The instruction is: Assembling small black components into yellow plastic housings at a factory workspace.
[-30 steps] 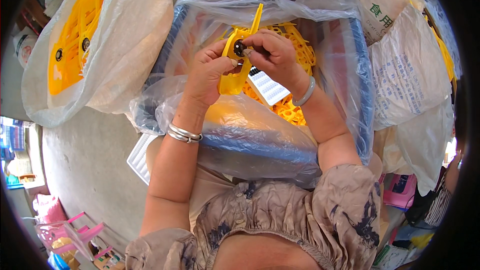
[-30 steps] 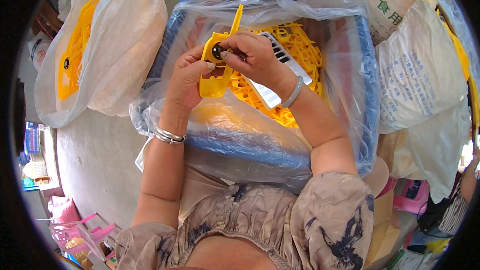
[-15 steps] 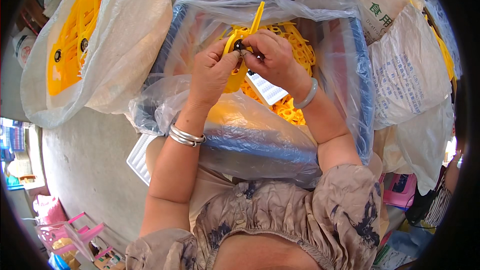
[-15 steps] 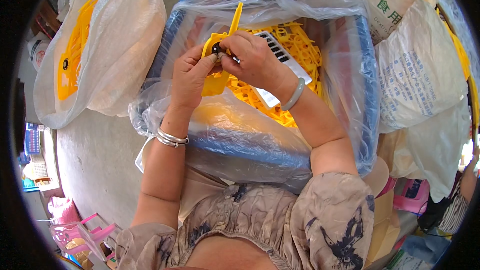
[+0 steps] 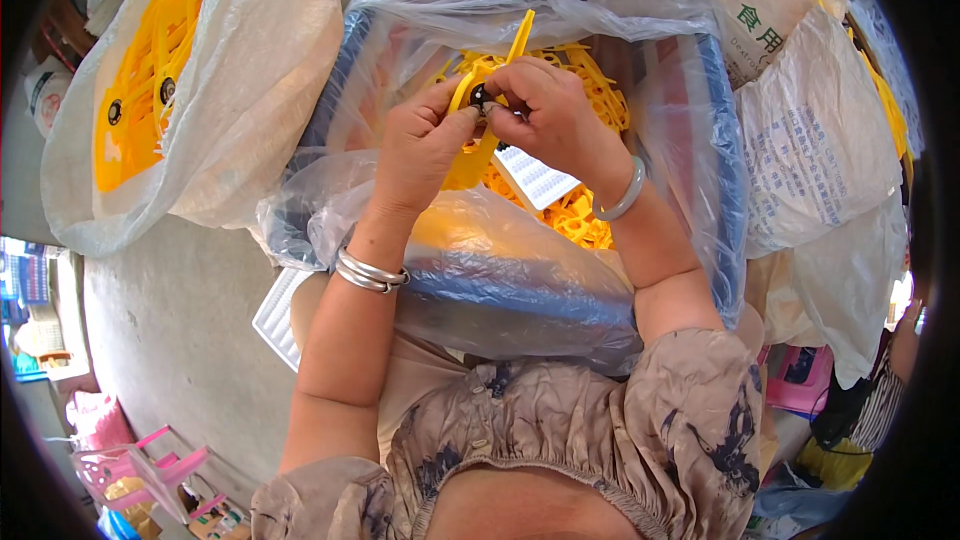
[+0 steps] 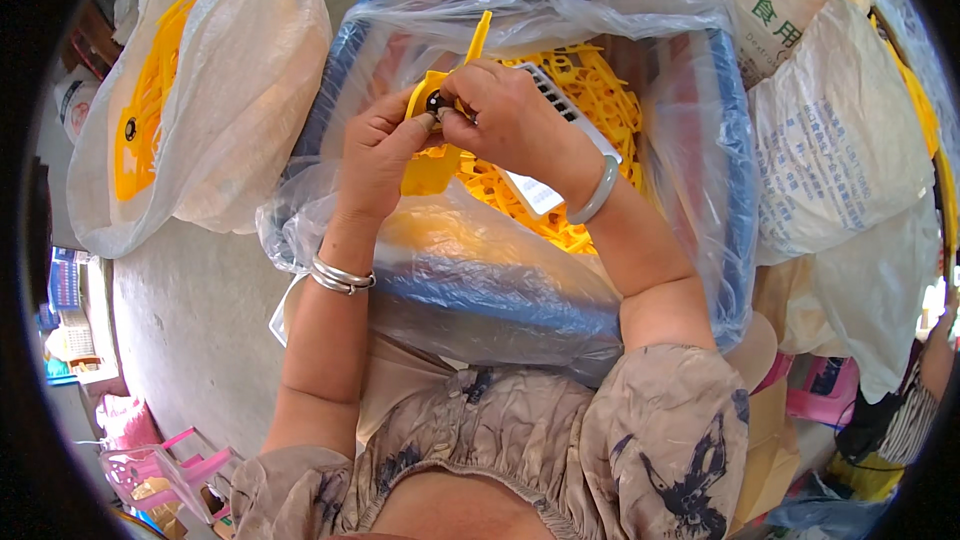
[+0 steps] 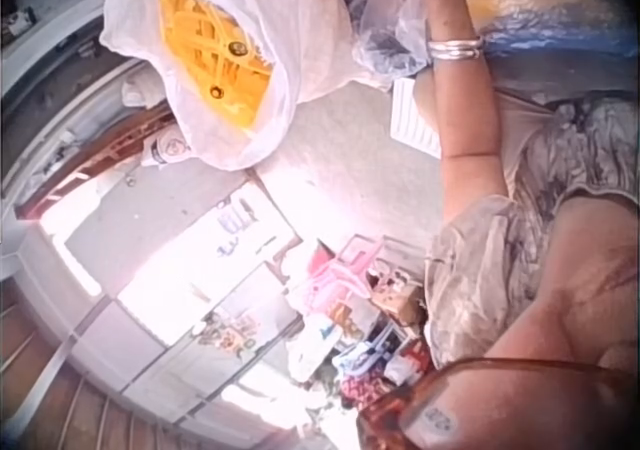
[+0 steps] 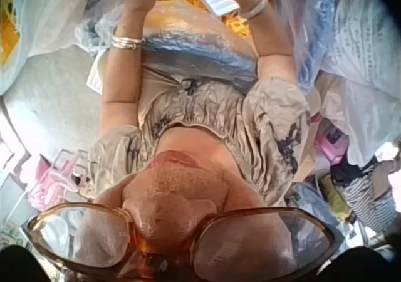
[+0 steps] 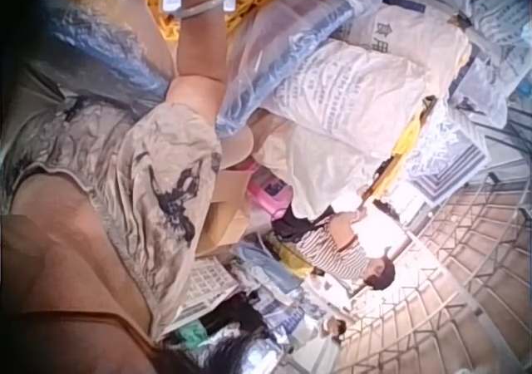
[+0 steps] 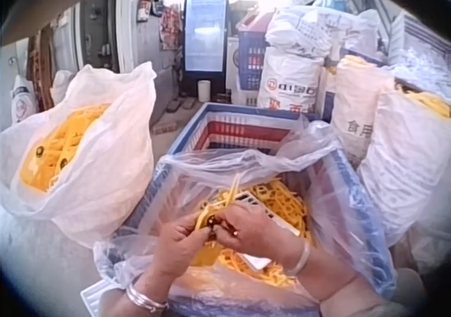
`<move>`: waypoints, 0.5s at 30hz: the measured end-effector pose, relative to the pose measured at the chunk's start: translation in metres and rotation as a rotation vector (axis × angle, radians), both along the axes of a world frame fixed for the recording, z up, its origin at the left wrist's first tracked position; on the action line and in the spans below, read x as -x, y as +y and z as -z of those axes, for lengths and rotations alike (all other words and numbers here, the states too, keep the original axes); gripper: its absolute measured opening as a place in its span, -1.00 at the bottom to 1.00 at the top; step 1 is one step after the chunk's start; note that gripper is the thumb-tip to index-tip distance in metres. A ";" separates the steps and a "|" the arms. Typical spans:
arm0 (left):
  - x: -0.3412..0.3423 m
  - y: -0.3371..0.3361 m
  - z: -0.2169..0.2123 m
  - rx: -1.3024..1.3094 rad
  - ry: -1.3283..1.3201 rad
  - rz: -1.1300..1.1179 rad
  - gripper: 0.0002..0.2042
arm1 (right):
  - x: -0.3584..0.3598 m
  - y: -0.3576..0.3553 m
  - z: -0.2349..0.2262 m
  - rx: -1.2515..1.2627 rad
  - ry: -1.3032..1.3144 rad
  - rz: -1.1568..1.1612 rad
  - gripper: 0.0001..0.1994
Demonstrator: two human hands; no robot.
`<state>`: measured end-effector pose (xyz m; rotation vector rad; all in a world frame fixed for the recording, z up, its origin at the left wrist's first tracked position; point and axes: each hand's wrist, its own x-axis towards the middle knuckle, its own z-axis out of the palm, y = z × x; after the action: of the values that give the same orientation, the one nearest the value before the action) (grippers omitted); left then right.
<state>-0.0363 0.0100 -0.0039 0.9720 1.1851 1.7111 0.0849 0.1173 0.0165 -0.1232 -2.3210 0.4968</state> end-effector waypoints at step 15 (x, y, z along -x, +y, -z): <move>0.001 0.005 0.006 0.084 0.020 0.075 -0.69 | -0.001 0.002 -0.004 0.189 -0.194 0.037 -0.84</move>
<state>-0.0369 0.0149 -0.0098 0.9729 1.2085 1.5834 0.0855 0.1192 0.0207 -0.3172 -2.4501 0.7127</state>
